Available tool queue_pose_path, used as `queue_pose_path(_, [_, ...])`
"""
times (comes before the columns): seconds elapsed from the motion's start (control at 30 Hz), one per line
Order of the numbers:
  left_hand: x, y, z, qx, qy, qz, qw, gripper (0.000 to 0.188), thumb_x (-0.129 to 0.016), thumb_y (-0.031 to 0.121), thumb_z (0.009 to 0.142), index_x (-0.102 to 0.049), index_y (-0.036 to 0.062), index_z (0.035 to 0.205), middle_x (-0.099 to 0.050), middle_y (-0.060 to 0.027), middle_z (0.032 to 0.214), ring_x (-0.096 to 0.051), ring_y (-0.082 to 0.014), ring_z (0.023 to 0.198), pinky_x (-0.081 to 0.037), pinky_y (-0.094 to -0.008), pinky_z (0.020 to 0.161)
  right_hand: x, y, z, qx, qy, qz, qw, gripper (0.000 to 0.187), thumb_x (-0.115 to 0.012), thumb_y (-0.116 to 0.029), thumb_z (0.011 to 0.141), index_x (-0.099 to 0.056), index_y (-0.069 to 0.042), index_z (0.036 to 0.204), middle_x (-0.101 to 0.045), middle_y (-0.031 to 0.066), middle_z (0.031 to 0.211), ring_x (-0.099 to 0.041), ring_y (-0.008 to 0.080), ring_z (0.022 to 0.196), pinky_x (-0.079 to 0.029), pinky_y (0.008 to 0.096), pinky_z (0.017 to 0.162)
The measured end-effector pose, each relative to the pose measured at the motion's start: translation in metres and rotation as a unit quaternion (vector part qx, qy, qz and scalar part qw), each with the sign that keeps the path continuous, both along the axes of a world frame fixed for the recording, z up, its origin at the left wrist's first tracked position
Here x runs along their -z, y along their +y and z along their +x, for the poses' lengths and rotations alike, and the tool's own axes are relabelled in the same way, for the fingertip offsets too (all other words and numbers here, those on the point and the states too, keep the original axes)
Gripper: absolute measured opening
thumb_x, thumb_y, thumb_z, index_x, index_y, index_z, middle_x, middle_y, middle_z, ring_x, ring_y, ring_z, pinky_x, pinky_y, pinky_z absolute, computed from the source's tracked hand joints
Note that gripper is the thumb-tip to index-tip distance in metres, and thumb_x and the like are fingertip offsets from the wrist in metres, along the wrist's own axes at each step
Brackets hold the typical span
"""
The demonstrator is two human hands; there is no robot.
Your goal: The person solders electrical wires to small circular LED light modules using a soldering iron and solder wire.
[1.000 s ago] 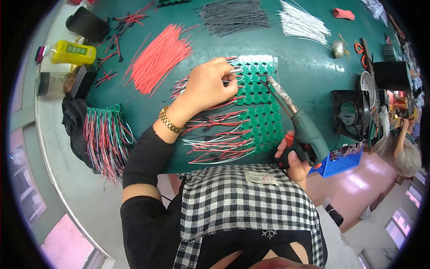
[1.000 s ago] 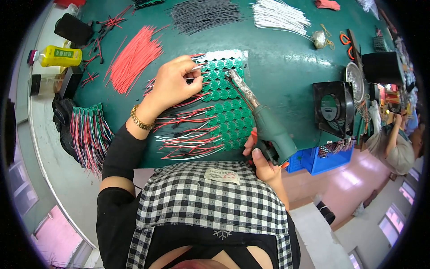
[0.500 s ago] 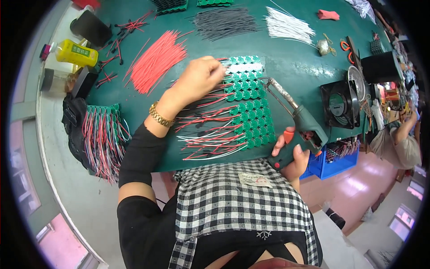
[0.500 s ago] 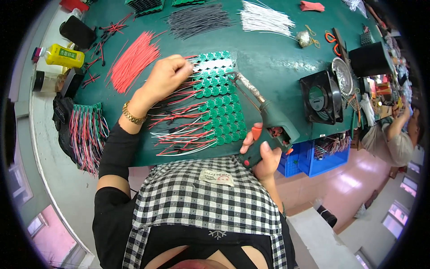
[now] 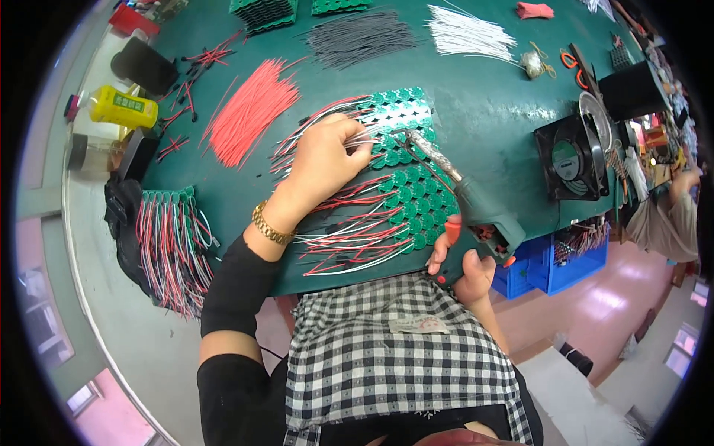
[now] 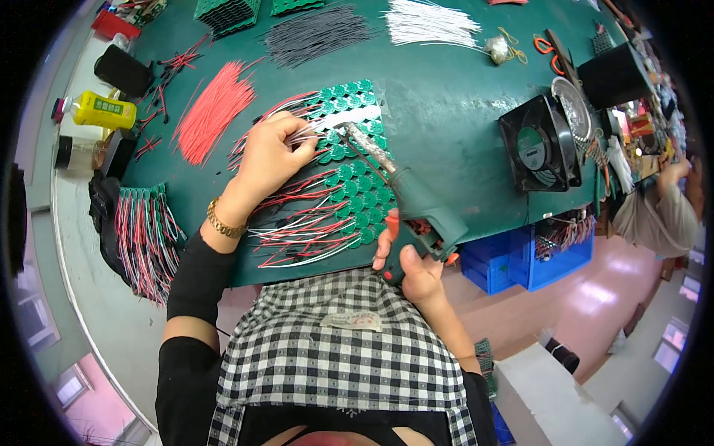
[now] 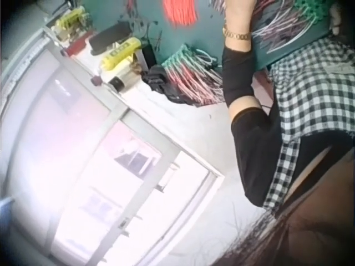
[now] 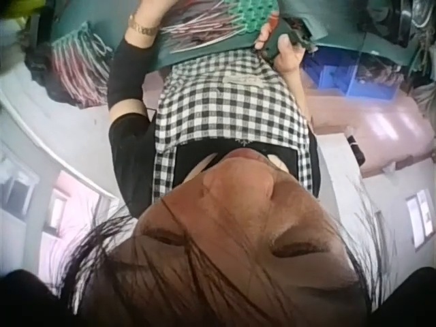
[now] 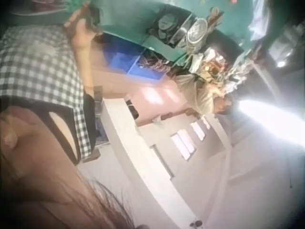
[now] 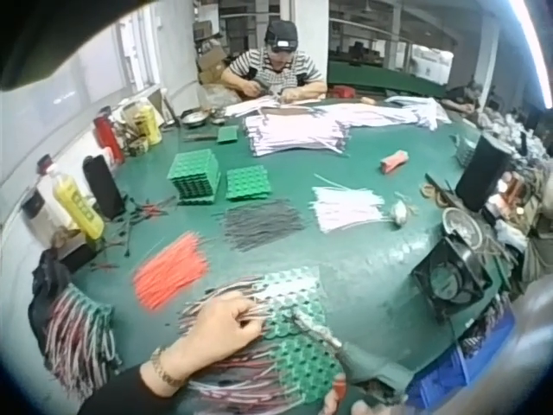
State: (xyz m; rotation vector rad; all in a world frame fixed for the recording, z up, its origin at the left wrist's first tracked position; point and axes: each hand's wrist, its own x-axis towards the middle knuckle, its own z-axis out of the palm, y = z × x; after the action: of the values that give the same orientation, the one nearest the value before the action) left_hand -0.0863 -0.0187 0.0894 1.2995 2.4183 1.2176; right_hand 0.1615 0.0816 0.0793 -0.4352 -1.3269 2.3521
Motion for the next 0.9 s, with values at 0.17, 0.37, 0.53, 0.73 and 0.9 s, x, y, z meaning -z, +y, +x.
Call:
queue_pose_path(0.17, [0.002, 0.001, -0.004, -0.006, 0.001, 0.014, 1.000, 0.011, -0.065, 0.009, 0.070, -0.062, -0.0003, 0.076, -0.057, -0.0061, 0.070, -0.054, -0.0153, 0.060, -0.043, -0.0282, 0.055, 0.001, 0.001, -0.001, -0.019, -0.004, 0.018, 1.000, 0.055, -0.058, -0.032, 0.087, -0.040, 0.001, 0.125, -0.054, 0.0106, 0.079, -0.054, 0.0160, 0.067, -0.047, 0.0284, 0.060])
queue_pose_path(0.37, [0.005, 0.003, -0.007, -0.011, 0.009, 0.003, 1.000, 0.014, -0.067, 0.016, 0.069, -0.063, 0.0037, 0.074, -0.058, -0.0085, 0.073, -0.058, -0.0263, 0.066, -0.046, -0.0353, 0.060, 0.006, 0.000, 0.000, -0.018, -0.019, 0.098, 0.995, 0.043, -0.054, -0.022, 0.088, -0.042, 0.002, 0.123, -0.054, 0.0111, 0.081, -0.053, 0.0158, 0.066, -0.046, 0.0282, 0.061])
queue_pose_path(0.53, [0.010, 0.004, -0.007, -0.001, 0.036, 0.014, 0.999, 0.015, -0.065, 0.018, 0.069, -0.063, 0.0037, 0.074, -0.057, -0.0087, 0.072, -0.058, -0.0275, 0.068, -0.046, -0.0381, 0.060, 0.008, -0.003, 0.003, -0.007, -0.032, 0.089, 0.995, 0.037, -0.052, -0.019, 0.088, -0.044, 0.001, 0.118, -0.055, 0.0114, 0.082, -0.053, 0.0157, 0.065, -0.046, 0.0283, 0.060])
queue_pose_path(0.73, [0.010, 0.003, -0.009, -0.001, 0.053, 0.016, 0.998, 0.013, -0.066, 0.013, 0.068, -0.062, 0.0019, 0.073, -0.056, -0.0080, 0.069, -0.056, -0.0225, 0.064, -0.045, -0.0324, 0.059, 0.005, -0.005, -0.002, -0.011, -0.033, 0.110, 0.993, 0.036, -0.052, -0.020, 0.088, -0.044, 0.001, 0.117, -0.055, 0.0108, 0.081, -0.053, 0.0157, 0.064, -0.046, 0.0280, 0.060])
queue_pose_path(0.9, [0.011, 0.004, -0.010, 0.003, 0.069, 0.022, 0.997, 0.013, -0.065, 0.014, 0.069, -0.062, 0.0019, 0.073, -0.055, -0.0085, 0.069, -0.056, -0.0234, 0.064, -0.045, -0.0328, 0.060, 0.006, -0.003, -0.003, -0.008, -0.044, 0.089, 0.995, 0.036, -0.052, -0.023, 0.089, -0.044, 0.001, 0.114, -0.054, 0.0101, 0.081, -0.053, 0.0149, 0.064, -0.046, 0.0277, 0.060])
